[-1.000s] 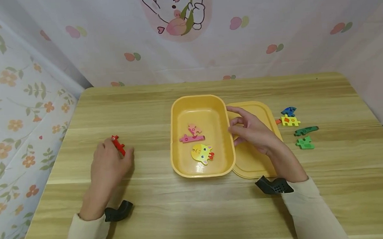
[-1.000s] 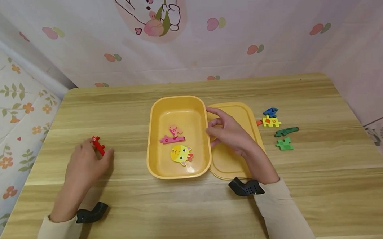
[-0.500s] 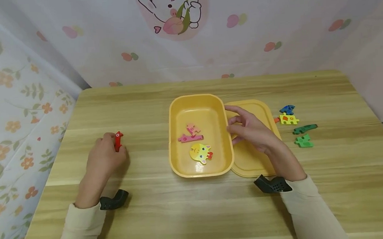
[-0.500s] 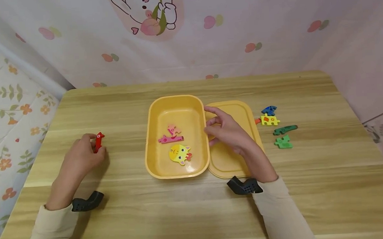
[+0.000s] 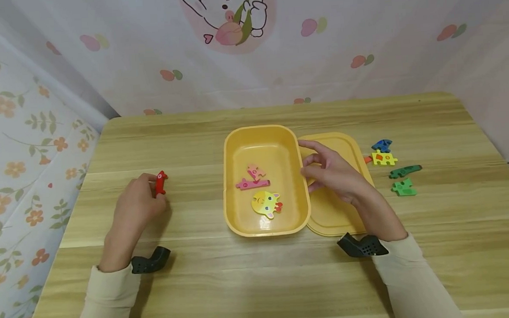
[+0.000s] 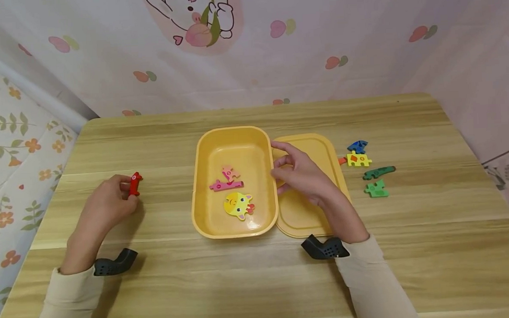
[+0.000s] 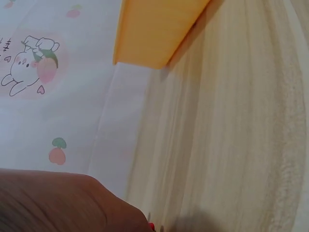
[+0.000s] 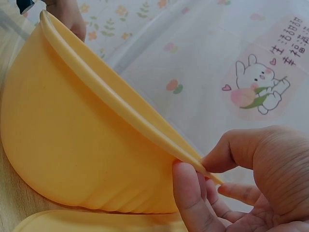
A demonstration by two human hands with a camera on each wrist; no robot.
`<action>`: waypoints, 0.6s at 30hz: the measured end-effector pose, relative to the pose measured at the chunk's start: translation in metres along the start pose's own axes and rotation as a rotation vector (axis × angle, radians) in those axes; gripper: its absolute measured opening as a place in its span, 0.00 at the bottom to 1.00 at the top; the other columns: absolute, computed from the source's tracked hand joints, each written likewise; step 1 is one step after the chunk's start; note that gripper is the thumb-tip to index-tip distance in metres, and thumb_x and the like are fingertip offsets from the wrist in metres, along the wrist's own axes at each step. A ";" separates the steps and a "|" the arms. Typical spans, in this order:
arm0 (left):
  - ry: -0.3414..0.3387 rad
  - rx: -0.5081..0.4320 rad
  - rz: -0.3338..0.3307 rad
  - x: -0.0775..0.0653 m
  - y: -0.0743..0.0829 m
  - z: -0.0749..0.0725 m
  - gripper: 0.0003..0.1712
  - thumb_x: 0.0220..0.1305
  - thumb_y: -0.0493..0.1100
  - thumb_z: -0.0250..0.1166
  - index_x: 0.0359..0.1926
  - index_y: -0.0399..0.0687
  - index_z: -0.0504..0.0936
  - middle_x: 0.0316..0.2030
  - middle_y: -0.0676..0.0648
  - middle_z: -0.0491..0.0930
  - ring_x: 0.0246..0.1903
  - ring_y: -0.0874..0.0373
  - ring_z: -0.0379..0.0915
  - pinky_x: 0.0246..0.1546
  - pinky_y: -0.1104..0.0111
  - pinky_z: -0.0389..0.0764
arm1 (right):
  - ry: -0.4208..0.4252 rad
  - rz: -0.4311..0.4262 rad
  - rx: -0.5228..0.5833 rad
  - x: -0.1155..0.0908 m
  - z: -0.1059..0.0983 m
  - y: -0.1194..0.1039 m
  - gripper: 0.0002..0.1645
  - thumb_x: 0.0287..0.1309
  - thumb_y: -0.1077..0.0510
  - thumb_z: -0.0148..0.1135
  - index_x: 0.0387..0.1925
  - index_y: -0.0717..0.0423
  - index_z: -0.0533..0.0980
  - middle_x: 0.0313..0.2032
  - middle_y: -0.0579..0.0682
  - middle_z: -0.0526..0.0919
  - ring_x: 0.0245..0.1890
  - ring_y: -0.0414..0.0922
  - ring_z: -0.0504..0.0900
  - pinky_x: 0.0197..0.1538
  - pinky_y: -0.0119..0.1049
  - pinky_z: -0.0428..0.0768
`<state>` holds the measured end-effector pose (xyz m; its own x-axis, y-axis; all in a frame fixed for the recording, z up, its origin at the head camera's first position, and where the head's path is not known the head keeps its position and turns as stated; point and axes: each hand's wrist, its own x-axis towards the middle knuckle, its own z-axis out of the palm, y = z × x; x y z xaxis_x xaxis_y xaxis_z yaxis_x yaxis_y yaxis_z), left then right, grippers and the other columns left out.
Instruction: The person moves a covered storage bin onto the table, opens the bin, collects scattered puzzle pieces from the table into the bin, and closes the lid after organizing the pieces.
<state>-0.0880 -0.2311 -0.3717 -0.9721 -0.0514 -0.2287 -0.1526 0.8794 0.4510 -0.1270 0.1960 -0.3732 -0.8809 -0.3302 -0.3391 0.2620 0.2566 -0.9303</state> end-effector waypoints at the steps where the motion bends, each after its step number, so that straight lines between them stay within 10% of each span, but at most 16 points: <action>1: -0.007 -0.010 -0.003 0.000 0.000 0.000 0.30 0.64 0.36 0.60 0.66 0.25 0.72 0.56 0.26 0.82 0.50 0.35 0.79 0.44 0.50 0.80 | 0.000 0.000 0.000 0.000 0.000 0.000 0.44 0.71 0.65 0.59 0.83 0.46 0.55 0.49 0.57 0.72 0.33 0.44 0.84 0.35 0.40 0.92; 18: -0.026 -0.187 0.084 -0.001 0.017 -0.007 0.36 0.68 0.37 0.62 0.76 0.37 0.65 0.57 0.31 0.80 0.48 0.40 0.85 0.36 0.67 0.82 | -0.004 0.002 -0.006 0.000 0.000 0.000 0.44 0.72 0.64 0.59 0.83 0.44 0.55 0.48 0.57 0.72 0.34 0.45 0.85 0.36 0.41 0.92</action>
<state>-0.0907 -0.2189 -0.3578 -0.9782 0.0331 -0.2049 -0.1038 0.7768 0.6211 -0.1269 0.1963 -0.3734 -0.8787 -0.3331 -0.3420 0.2618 0.2627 -0.9287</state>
